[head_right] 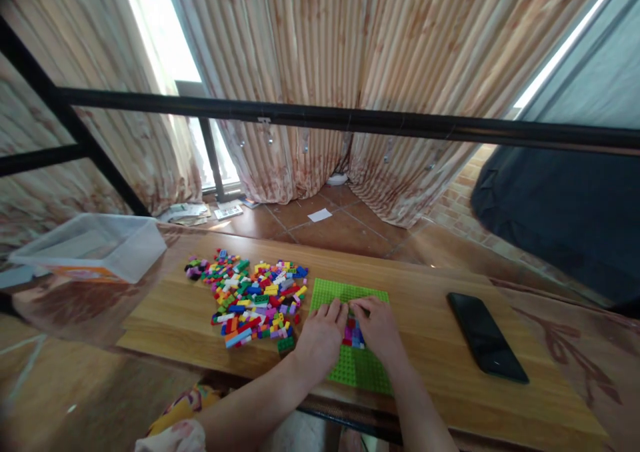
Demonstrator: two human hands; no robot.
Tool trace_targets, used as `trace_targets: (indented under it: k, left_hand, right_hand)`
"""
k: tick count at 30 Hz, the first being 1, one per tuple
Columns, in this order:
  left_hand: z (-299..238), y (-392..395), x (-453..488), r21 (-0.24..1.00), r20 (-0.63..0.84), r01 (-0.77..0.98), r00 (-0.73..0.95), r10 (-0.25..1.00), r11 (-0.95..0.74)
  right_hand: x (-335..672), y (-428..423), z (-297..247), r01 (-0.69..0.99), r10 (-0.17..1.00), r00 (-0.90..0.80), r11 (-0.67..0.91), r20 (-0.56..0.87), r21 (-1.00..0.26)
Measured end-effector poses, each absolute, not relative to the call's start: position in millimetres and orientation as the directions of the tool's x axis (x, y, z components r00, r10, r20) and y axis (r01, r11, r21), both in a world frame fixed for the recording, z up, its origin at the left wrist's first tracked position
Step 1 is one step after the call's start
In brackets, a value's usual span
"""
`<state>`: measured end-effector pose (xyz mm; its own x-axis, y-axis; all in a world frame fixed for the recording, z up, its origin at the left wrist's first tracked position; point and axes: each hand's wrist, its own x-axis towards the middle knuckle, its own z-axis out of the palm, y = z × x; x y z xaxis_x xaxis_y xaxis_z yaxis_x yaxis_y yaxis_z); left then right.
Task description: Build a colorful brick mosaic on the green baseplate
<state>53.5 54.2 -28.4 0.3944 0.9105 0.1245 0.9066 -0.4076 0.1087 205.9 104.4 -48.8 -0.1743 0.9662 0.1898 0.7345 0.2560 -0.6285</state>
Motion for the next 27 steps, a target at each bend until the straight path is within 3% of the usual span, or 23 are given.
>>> trace_targets:
  k: [11, 15, 19, 27]
  left_hand:
    - [-5, 65, 30, 0.273, 0.123, 0.878, 0.374, 0.919, -0.393]
    - [7, 81, -7, 0.290, 0.116, 0.934, 0.181, 0.977, -0.208]
    - [10, 95, -41, 0.250, 0.133, 0.968, -0.010, 0.991, -0.024]
    - [-2, 99, -55, 0.146, 0.150, 0.989, -0.042, 0.988, 0.020]
  right_hand:
    - [192, 106, -25, 0.801, 0.964, 0.005, 0.155, 0.265, -0.578]
    - [188, 104, -21, 0.799, 0.958, 0.017, 0.160, 0.287, -0.580]
    - [195, 103, -16, 0.784, 0.940, 0.070, 0.155, 0.334, -0.601]
    - [209, 102, -8, 0.753, 0.927, 0.181, 0.084, 0.329, -0.652]
